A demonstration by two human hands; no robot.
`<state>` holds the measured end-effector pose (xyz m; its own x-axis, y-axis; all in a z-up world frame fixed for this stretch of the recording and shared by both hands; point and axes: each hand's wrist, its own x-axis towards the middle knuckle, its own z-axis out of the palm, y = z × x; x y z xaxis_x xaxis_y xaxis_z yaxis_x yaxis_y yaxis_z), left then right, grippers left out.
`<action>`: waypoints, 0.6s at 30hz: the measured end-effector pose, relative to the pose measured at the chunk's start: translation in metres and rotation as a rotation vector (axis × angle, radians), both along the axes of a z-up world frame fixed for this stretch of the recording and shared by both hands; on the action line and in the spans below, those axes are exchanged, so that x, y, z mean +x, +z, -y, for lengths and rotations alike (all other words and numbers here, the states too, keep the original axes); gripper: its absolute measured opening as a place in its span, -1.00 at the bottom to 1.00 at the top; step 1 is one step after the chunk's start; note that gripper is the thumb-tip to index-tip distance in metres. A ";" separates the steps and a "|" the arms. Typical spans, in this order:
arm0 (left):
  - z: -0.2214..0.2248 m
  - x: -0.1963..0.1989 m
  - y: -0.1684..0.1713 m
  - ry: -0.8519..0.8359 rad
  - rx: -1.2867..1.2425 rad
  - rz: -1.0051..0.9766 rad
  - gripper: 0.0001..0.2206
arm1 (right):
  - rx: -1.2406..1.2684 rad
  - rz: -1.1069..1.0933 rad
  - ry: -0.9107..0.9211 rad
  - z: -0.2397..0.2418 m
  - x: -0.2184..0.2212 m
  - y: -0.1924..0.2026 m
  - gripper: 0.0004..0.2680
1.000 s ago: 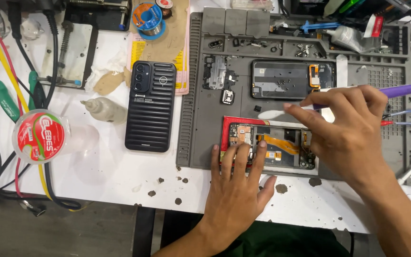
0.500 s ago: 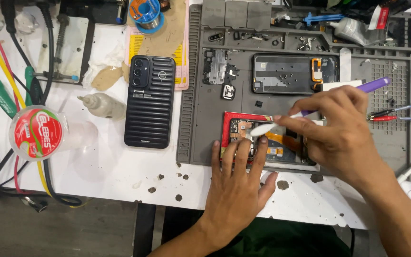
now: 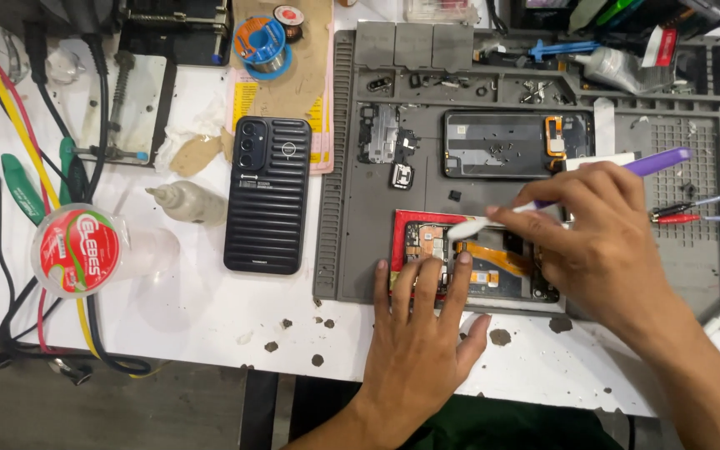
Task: Cleaning a phone frame with a toothbrush and solvent, followed by applying heat to a motherboard using a heat gun.
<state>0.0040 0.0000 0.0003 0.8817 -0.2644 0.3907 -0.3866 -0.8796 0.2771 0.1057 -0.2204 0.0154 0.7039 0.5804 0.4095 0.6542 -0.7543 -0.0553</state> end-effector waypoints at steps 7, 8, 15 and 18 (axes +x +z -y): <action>0.001 -0.005 -0.001 -0.011 -0.012 -0.028 -0.39 | -0.059 0.034 -0.046 -0.004 -0.010 0.000 -0.67; 0.000 -0.005 -0.002 -0.014 -0.011 -0.030 -0.39 | -0.058 0.032 -0.049 -0.004 -0.009 0.000 -0.67; 0.000 -0.004 -0.002 -0.009 -0.007 -0.011 -0.39 | 0.000 0.088 0.019 -0.006 -0.005 0.011 -0.66; 0.001 -0.005 -0.002 0.002 -0.005 -0.012 -0.36 | -0.004 0.051 0.057 -0.007 -0.006 0.014 -0.67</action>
<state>-0.0012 -0.0013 -0.0012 0.8866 -0.2611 0.3817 -0.3819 -0.8789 0.2859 0.1002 -0.2135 0.0293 0.6479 0.6205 0.4419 0.6979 -0.7160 -0.0178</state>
